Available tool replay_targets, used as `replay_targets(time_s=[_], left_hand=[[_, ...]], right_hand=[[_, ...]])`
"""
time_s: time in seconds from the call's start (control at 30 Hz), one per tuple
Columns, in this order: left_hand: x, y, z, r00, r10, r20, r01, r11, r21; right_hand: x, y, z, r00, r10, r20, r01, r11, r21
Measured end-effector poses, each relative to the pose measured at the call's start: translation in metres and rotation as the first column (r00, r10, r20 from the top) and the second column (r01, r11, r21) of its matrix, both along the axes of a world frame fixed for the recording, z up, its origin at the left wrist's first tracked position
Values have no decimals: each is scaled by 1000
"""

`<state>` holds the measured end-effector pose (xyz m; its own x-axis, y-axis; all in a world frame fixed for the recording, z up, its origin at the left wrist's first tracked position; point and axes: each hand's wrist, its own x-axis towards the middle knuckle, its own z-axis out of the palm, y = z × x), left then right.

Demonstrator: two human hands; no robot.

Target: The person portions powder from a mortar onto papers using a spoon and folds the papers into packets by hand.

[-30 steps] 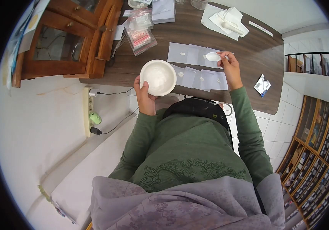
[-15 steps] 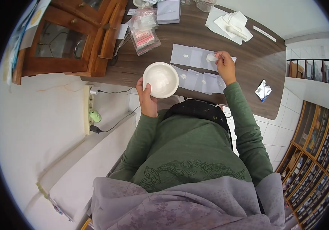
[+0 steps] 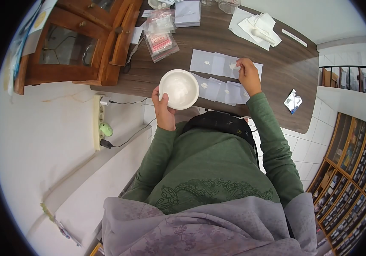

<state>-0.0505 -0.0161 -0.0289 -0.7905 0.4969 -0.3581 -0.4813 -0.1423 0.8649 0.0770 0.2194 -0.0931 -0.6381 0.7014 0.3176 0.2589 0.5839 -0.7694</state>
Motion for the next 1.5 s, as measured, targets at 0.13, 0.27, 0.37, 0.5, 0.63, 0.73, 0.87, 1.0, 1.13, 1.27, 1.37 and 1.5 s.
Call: replay_targets(time_s=[0.13,0.27,0.37,0.5,0.63,0.73,0.87,1.0,1.13,1.27,1.37,1.5], left_hand=[[1,0,1,1000,-6,2,6,1000,12],[1,-1,2,1000,-7,-1,7,1000,15],[2,-1,4,1000,-12,1,12,1000,2],[2,-2,1,1000,-10,-1,10,1000,14],[1,-2,1,1000,-16,-1,16,1000,16],[1,-3,1,1000,-15,-4,15,1000,21],[1,-4,1,1000,-20,-8,20,999,31],[1,-4,1,1000,-14,-3,14,999,32],[1,-5,1,1000,-13,-5,13,999,36],[1,-6,3,1000,-11,5,11,999,32],[1,-6,4,1000,-2,7,2,999,33],[-1,-8,4,1000,6,7,-6,999,46]], right_hand=[[1,0,-1,1000,2,2,-2,1000,-31],[1,-2,2,1000,7,17,-8,1000,8],[1,-3,3,1000,14,13,-14,1000,12],[1,-3,2,1000,11,11,-11,1000,14],[1,-3,3,1000,11,28,-11,1000,22],[2,-5,5,999,-3,33,2,1000,9],[3,-3,2,999,-6,44,5,1000,17],[5,-2,0,1000,-13,11,13,999,-29],[5,1,-11,998,-41,-42,38,996,-87],[2,-2,-4,991,-113,-73,88,954,-287],[-10,-4,-5,988,-67,-142,22,954,-298],[-35,-13,-1,989,11,-150,-56,952,-301]])
